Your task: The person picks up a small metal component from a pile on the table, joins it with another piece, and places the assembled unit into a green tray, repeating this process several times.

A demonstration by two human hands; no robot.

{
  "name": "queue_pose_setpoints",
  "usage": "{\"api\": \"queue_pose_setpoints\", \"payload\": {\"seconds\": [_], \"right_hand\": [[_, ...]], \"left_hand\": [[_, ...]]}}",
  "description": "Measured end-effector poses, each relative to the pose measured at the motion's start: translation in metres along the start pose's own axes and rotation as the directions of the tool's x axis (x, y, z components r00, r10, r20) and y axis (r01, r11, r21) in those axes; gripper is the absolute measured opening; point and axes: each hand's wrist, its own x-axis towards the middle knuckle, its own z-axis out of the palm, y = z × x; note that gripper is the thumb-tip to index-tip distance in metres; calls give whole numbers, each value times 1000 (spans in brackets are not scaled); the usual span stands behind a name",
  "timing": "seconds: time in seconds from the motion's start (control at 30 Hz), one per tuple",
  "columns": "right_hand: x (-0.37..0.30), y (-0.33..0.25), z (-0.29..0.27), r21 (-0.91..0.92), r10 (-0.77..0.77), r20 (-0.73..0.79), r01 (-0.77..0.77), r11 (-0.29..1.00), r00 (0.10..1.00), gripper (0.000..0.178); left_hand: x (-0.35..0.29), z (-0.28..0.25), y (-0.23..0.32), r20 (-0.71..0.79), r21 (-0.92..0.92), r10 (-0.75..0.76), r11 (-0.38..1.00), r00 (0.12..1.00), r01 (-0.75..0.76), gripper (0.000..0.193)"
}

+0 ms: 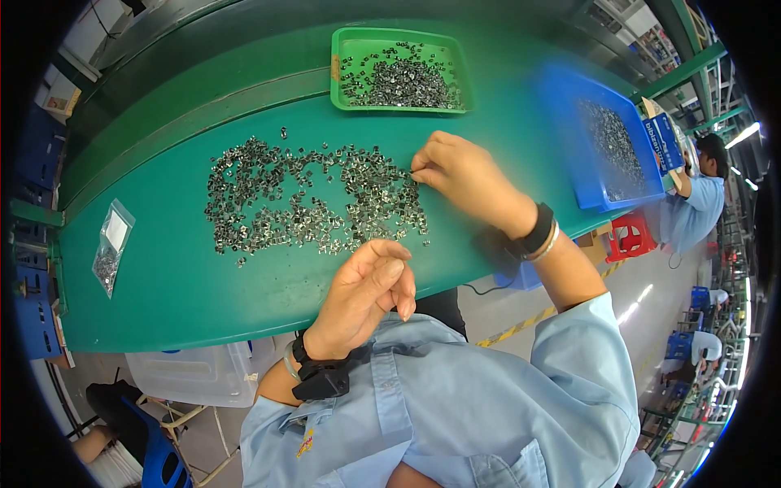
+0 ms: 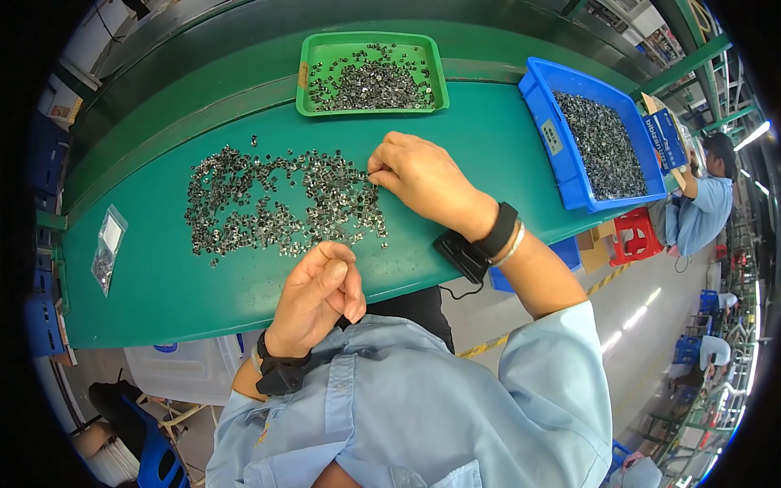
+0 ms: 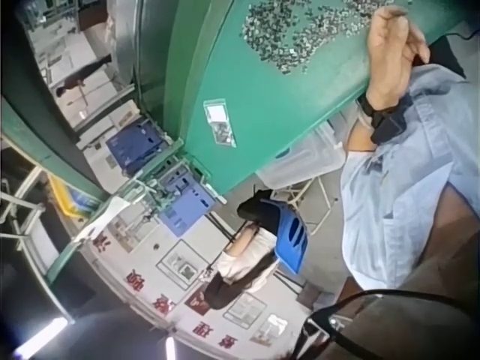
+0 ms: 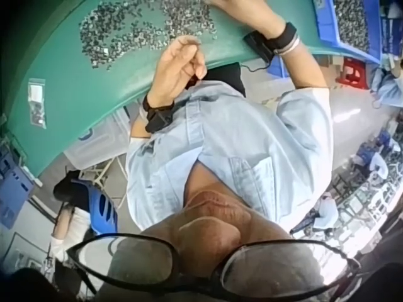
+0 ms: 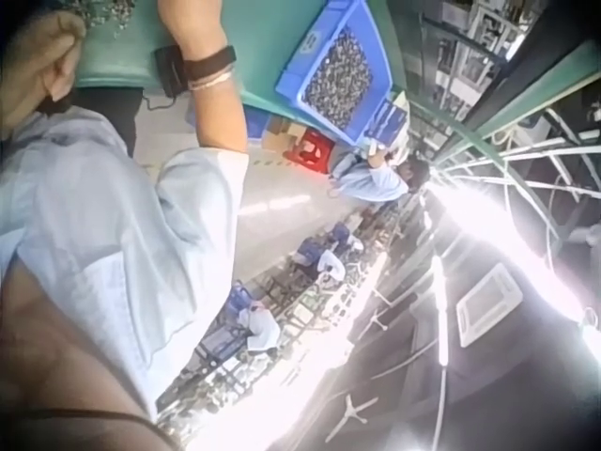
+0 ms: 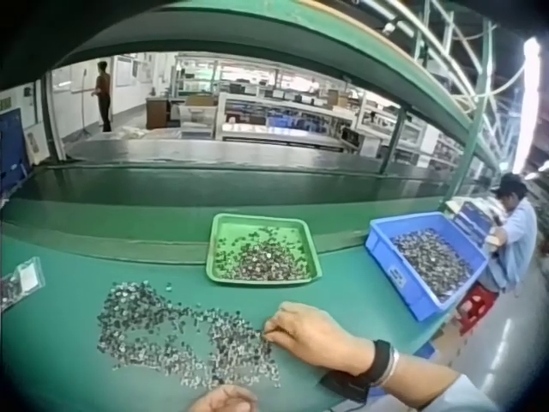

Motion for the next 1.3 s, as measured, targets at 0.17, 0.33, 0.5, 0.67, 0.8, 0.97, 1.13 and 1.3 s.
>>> {"api": "queue_pose_setpoints", "payload": {"seconds": [0.17, 0.33, 0.5, 0.67, 0.8, 0.97, 1.13, 1.3], "right_hand": [[-31, -30, -9, 79, -196, -130, 207, 975, 972, 13], [-61, -55, -12, 54, -234, -167, 245, 968, 958, 17], [-80, -61, -10, 33, -234, -184, 244, 969, 955, 18], [-95, -61, 4, 172, -208, -289, 265, 949, 934, 18], [-108, -68, 12, 297, -147, -330, 250, 921, 932, 18], [-120, -67, 19, 336, -103, -348, 227, 914, 932, 20], [-125, -66, 16, 244, -147, -358, 244, 939, 922, 21], [-128, -69, 23, 381, -62, -400, 228, 896, 914, 20]], "left_hand": [[5, 15, 1, -120, 168, 54, 985, 991, -33, 21], [9, 27, -4, -153, 288, 116, 955, 981, -68, 20], [4, 31, -13, -131, 332, 112, 941, 985, -63, 17], [-4, 33, -20, -99, 222, 69, 974, 993, -46, 15], [-8, 24, -32, 24, 83, 54, 995, 998, -56, 14], [-9, 21, -36, 65, 86, 11, 996, 998, -17, 13], [-12, 32, -29, -17, 273, -14, 962, 1000, 18, 14], [-15, 37, -31, 9, 126, -12, 992, 1000, 11, 15]]}}
